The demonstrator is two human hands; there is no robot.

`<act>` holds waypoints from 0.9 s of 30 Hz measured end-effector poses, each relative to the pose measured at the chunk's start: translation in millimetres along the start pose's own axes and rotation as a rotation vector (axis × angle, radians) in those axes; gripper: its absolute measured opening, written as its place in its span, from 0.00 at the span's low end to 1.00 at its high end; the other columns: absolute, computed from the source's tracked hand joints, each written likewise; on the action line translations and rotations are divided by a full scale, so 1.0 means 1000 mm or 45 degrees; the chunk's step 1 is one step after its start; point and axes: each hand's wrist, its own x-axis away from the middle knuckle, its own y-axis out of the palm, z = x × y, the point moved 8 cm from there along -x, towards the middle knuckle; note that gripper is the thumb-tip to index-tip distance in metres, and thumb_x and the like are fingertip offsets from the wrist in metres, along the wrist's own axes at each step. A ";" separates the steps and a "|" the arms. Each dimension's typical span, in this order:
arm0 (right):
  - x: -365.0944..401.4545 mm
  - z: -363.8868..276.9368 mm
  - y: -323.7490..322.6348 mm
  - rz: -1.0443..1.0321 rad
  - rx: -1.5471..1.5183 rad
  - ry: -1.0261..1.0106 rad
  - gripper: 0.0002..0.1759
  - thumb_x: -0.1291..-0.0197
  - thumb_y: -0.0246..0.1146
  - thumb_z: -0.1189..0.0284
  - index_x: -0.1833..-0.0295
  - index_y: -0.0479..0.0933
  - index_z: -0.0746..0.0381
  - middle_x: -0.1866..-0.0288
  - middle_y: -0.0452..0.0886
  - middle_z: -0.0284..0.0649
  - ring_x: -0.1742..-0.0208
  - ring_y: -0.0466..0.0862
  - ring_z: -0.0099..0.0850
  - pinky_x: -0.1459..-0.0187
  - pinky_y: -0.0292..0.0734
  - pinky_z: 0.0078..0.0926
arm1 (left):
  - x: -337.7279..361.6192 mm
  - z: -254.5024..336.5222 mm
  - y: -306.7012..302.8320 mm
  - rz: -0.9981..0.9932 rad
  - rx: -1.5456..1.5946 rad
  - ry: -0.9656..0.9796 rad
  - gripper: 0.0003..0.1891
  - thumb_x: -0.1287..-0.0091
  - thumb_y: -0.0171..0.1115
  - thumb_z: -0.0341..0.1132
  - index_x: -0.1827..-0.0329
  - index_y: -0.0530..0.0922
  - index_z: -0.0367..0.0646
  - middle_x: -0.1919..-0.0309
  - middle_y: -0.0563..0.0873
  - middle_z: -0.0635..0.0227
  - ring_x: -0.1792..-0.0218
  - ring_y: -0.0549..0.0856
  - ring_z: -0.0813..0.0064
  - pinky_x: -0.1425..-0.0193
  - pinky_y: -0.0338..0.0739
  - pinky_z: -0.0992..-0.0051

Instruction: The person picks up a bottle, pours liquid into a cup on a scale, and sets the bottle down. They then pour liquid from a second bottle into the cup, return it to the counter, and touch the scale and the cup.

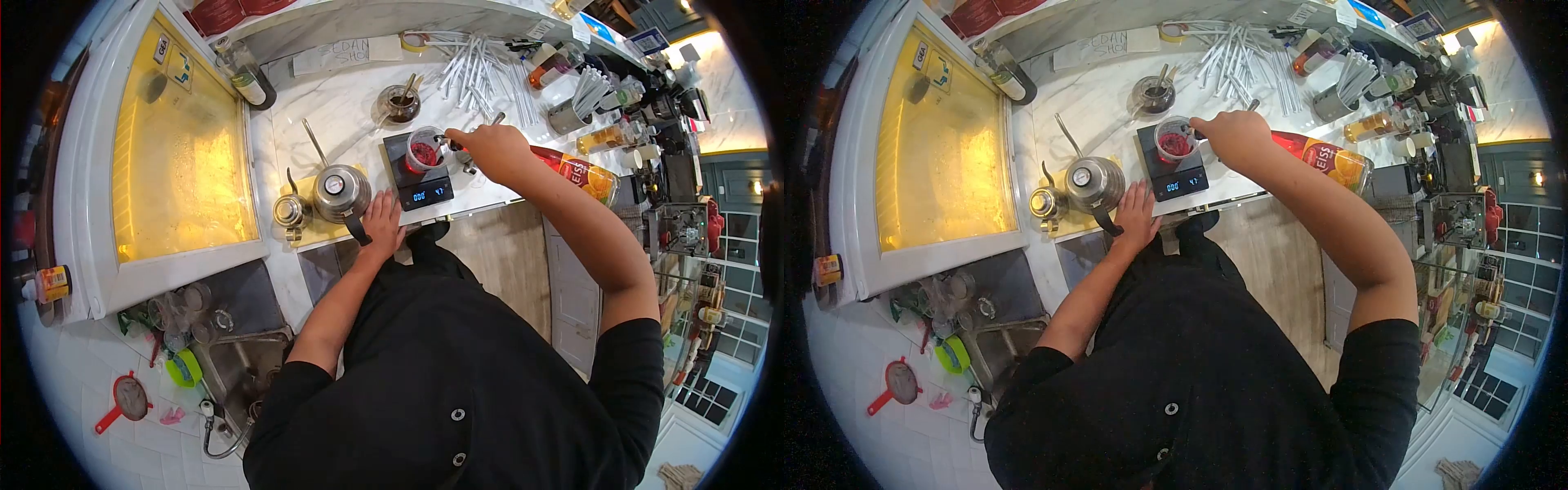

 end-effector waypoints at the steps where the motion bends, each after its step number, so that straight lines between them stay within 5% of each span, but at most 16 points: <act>1: 0.003 -0.002 -0.002 0.009 -0.011 -0.007 0.27 0.30 0.61 0.71 0.27 0.76 0.42 0.57 0.91 0.44 0.55 0.93 0.45 0.61 0.87 0.44 | 0.000 0.000 0.000 0.008 0.006 -0.001 0.39 0.41 0.78 0.45 0.28 0.75 0.36 0.21 0.70 0.46 0.20 0.69 0.45 0.17 0.63 0.50; 18: 0.025 0.020 -0.037 0.229 0.003 0.053 0.29 0.30 0.62 0.69 0.25 0.75 0.37 0.61 0.90 0.43 0.60 0.93 0.44 0.64 0.86 0.44 | 0.001 -0.001 0.002 -0.049 -0.003 0.000 0.41 0.40 0.76 0.48 0.25 0.75 0.38 0.18 0.67 0.47 0.18 0.66 0.46 0.16 0.60 0.52; 20: 0.026 0.018 -0.029 0.104 -0.040 0.074 0.37 0.32 0.60 0.76 0.20 0.70 0.36 0.60 0.88 0.47 0.59 0.91 0.48 0.61 0.84 0.47 | 0.000 0.000 -0.002 -0.044 0.003 0.005 0.41 0.40 0.78 0.48 0.27 0.75 0.37 0.19 0.68 0.45 0.19 0.66 0.43 0.17 0.61 0.48; 27: 0.028 0.004 -0.036 0.177 -0.084 0.019 0.30 0.29 0.60 0.71 0.24 0.75 0.36 0.61 0.90 0.44 0.60 0.93 0.44 0.64 0.86 0.43 | 0.003 -0.003 0.009 -0.078 -0.031 -0.008 0.41 0.38 0.76 0.50 0.25 0.74 0.38 0.19 0.67 0.46 0.18 0.65 0.45 0.16 0.59 0.49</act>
